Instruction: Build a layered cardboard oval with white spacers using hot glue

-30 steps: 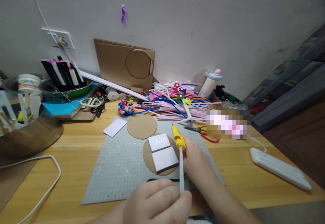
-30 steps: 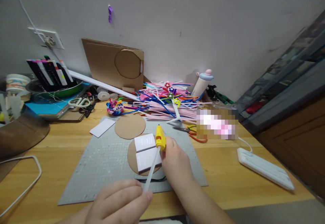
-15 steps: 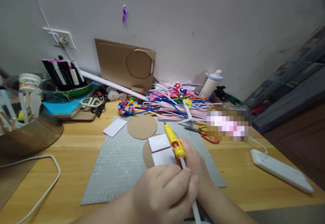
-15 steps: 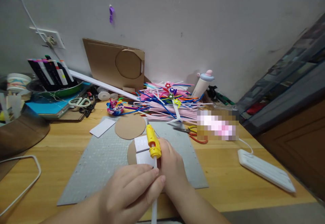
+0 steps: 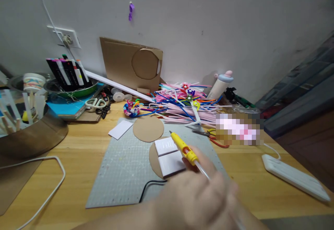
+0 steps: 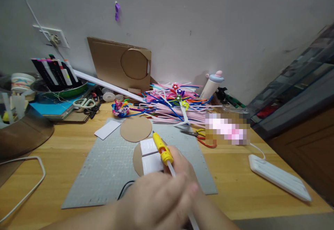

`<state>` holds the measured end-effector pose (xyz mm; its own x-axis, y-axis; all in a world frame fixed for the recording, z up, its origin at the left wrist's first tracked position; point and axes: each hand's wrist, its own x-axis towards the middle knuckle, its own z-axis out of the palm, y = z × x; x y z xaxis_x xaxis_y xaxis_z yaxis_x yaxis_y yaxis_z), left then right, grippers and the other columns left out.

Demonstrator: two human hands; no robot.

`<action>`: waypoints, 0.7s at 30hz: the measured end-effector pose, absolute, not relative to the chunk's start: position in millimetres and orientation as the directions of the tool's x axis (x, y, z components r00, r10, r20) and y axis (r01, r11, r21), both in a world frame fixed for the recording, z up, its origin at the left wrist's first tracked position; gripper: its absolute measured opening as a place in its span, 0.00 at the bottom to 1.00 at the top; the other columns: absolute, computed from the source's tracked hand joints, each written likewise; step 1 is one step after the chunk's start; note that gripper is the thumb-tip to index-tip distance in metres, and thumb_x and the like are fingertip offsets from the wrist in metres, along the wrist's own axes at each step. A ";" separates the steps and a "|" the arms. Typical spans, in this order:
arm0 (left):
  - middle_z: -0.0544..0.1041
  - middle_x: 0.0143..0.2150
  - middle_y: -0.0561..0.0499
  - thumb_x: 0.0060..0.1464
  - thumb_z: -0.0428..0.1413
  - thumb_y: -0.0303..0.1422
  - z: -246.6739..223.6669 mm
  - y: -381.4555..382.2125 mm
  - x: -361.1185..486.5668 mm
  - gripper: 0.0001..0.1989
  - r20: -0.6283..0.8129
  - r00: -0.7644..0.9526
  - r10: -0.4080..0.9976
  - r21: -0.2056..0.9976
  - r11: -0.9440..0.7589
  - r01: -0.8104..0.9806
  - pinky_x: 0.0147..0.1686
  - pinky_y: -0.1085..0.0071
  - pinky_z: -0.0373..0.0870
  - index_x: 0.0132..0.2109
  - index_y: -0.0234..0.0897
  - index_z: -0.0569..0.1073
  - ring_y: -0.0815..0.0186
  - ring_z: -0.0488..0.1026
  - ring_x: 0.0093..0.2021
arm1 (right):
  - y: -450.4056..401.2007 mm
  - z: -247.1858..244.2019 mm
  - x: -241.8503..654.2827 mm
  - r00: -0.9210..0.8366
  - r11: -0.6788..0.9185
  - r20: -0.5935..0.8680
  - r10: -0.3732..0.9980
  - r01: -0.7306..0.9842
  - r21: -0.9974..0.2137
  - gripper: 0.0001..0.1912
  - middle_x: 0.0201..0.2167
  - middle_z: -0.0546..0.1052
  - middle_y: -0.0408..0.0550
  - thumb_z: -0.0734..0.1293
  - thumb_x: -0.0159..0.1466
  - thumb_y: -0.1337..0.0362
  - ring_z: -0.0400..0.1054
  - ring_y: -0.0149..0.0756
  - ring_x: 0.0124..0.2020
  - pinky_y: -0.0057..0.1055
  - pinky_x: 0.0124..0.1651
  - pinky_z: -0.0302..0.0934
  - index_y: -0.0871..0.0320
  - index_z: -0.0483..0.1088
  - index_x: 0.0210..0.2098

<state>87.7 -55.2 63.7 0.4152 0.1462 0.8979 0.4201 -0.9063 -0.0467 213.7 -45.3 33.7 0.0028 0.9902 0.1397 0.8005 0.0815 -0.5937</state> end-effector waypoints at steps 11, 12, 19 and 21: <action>0.61 0.15 0.55 0.53 0.52 0.33 52.5 -89.5 148.3 0.13 0.879 0.272 0.391 0.127 -0.742 0.658 0.11 0.69 0.43 0.22 0.39 0.61 0.72 0.58 0.13 | -62.5 -2.4 239.9 -0.080 0.141 0.121 0.989 0.710 -0.690 0.12 0.25 0.70 0.47 0.62 0.61 0.53 0.67 0.42 0.27 0.36 0.30 0.60 0.52 0.65 0.26; 0.61 0.16 0.55 0.52 0.52 0.32 51.9 -90.2 150.3 0.12 0.875 0.265 0.406 0.131 -0.725 0.676 0.11 0.68 0.43 0.22 0.39 0.61 0.72 0.59 0.13 | -63.1 -6.3 241.2 -0.073 0.142 0.129 0.989 0.708 -0.692 0.12 0.24 0.71 0.47 0.62 0.61 0.53 0.67 0.42 0.27 0.36 0.29 0.60 0.52 0.66 0.26; 0.65 0.19 0.54 0.42 0.53 0.24 54.2 -86.1 145.4 0.05 0.871 0.346 0.349 0.041 -0.753 0.657 0.13 0.66 0.44 0.24 0.37 0.65 0.69 0.62 0.15 | -61.4 -18.4 239.2 0.003 0.053 0.083 0.997 0.748 -0.661 0.14 0.19 0.70 0.45 0.64 0.59 0.50 0.64 0.39 0.21 0.35 0.23 0.58 0.52 0.68 0.24; 0.66 0.19 0.53 0.43 0.53 0.25 55.0 -84.1 143.5 0.05 0.869 0.343 0.358 0.039 -0.739 0.673 0.14 0.66 0.46 0.25 0.37 0.65 0.68 0.63 0.16 | -60.1 -20.1 235.9 0.027 0.042 0.093 0.995 0.749 -0.662 0.14 0.18 0.70 0.44 0.65 0.58 0.51 0.64 0.38 0.20 0.34 0.23 0.57 0.52 0.67 0.22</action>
<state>143.5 -84.1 55.0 0.3427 0.3580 0.8685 0.6727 -0.7388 0.0391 235.9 -60.1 -20.1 0.0273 0.9953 0.0934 0.7486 0.0416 -0.6617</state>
